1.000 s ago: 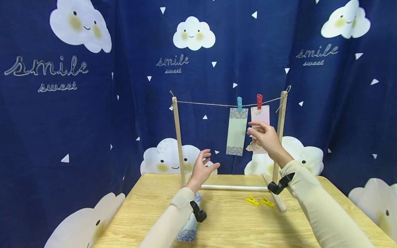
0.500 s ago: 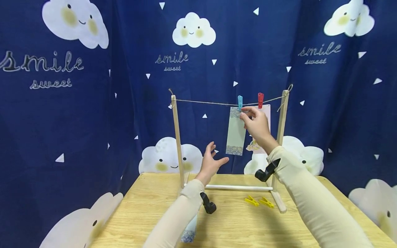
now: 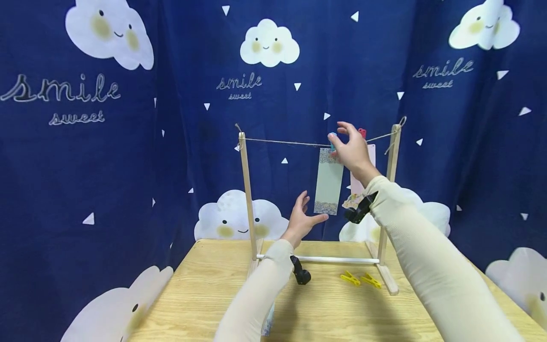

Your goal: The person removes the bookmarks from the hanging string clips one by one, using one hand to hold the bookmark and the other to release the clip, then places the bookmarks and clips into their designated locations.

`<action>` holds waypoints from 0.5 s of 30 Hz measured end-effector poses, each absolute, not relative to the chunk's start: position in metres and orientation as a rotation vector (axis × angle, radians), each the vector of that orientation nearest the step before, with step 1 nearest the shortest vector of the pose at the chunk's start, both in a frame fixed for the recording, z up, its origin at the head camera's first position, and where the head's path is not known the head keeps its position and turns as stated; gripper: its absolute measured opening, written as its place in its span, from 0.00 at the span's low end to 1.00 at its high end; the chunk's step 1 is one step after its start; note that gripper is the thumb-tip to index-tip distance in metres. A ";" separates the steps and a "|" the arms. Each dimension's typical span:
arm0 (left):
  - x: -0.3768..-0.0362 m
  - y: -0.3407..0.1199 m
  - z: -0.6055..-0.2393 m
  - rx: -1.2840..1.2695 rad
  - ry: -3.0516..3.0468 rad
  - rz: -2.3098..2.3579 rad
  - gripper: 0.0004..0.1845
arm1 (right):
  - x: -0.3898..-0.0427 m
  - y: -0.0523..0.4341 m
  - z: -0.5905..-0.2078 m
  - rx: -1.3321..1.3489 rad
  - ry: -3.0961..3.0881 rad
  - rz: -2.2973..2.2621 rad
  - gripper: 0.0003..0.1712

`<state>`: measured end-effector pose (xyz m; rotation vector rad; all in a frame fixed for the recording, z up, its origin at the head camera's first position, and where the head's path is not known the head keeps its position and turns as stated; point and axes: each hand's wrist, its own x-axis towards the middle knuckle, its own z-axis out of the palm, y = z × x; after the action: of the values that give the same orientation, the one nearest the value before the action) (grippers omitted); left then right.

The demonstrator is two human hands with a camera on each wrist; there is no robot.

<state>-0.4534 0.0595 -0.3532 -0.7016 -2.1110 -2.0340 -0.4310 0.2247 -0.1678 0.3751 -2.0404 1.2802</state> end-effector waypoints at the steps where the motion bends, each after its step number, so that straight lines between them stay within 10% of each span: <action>1: -0.454 0.062 -0.353 -0.694 -2.108 -2.041 0.51 | -0.432 0.226 -0.166 0.379 -2.077 1.300 0.37; 10: -0.457 0.079 -0.352 -0.659 -2.033 -2.067 0.09 | -0.433 0.224 -0.159 0.342 -2.185 1.403 0.37; 15: -0.457 0.072 -0.351 -0.712 -2.000 -2.120 0.04 | -0.430 0.231 -0.155 0.391 -2.268 1.437 0.32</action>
<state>-0.4573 0.0724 -0.3507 -0.7118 -1.9997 -2.1198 -0.4304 0.2306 -0.1546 0.3914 -2.2679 1.4374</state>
